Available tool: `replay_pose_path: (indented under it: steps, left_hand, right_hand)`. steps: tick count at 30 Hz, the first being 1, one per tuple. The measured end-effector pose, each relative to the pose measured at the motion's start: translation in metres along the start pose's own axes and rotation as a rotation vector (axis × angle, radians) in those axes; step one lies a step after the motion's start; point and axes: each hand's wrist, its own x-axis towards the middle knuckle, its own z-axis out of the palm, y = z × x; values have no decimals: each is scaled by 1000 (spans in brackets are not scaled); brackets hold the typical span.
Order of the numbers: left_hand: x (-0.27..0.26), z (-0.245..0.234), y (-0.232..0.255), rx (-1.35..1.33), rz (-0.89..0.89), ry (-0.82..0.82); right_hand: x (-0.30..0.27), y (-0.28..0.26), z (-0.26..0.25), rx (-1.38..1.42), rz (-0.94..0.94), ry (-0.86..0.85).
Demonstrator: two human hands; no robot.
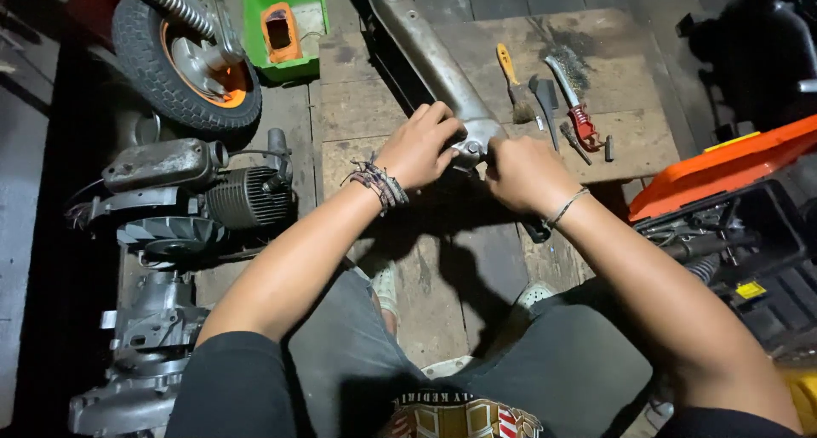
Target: The person scrubs a metal motorcycle part with a wire brush and then uses a screwdriver to scrape a specific area. The person is sitting on the floor in a workshop environment.
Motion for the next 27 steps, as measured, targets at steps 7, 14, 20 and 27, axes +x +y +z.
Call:
replay_pose_path:
  steps: [7,14,20,27]
  left_hand:
    - [0,0,-1,0,-1,-2]
    - [-1,0,0,11,-4,-10]
    - [1,-2,3,-7,3,-14]
    - [1,1,0,26,3,-7]
  right_hand:
    - [2,4,5,46,-41,1]
    - [9,11,10,65,-49,30]
    - [8,11,7,77,-33,40]
    - [13,11,9,30,-36,10]
